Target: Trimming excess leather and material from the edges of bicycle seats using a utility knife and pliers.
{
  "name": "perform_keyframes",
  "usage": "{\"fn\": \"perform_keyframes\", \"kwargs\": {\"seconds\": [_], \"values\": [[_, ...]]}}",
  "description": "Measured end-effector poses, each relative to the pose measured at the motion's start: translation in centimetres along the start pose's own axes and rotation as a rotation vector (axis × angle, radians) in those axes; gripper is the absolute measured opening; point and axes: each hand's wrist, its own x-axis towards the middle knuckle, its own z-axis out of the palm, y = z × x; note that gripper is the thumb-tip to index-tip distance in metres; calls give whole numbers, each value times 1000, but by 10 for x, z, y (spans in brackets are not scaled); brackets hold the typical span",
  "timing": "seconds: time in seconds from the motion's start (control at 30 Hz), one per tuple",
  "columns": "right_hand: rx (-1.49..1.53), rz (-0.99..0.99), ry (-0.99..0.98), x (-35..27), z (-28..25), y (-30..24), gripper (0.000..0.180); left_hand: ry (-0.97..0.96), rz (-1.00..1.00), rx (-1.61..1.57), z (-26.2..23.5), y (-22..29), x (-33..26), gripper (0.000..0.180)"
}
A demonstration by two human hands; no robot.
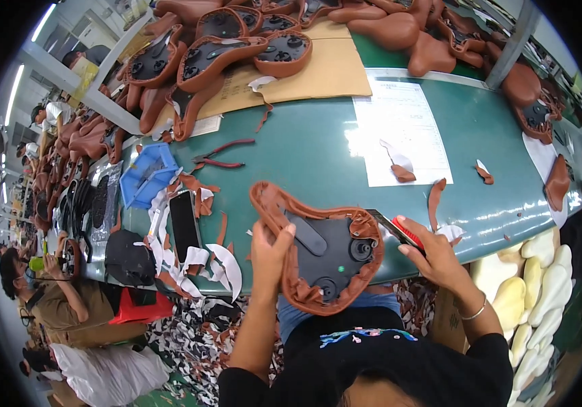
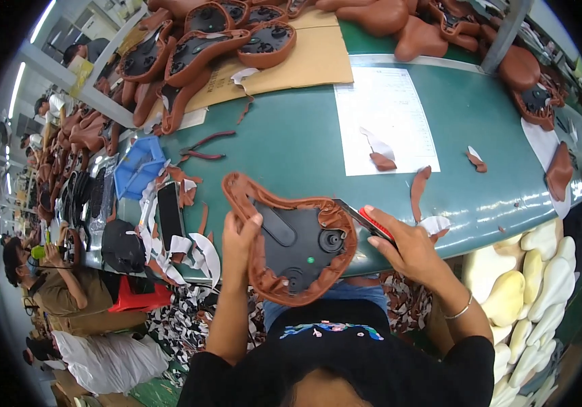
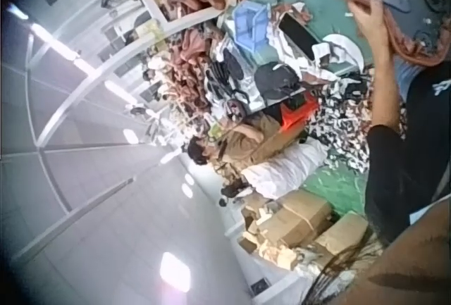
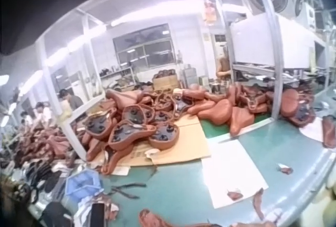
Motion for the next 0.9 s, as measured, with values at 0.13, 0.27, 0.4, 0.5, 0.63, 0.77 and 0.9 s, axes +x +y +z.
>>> {"fn": "perform_keyframes", "kwargs": {"seconds": [0.13,0.27,0.4,0.5,0.63,0.77,0.9], "values": [[2,-4,43,0,6,8,49,185,503,750,7,11,-5,31],[11,-19,43,4,3,-4,49,-178,676,990,48,35,-2,17],[-126,16,-13,3,-5,-5,50,-284,801,1022,71,10,5,23],[-298,-28,-38,10,-14,-2,50,-465,690,834,61,8,8,26],[-514,-72,-197,32,-20,-9,47,-422,575,738,63,13,10,28],[-195,-184,-27,40,-17,-3,48,-301,607,719,57,14,5,29],[250,-19,-78,57,9,-34,50,-510,341,185,56,34,-1,32]]}}
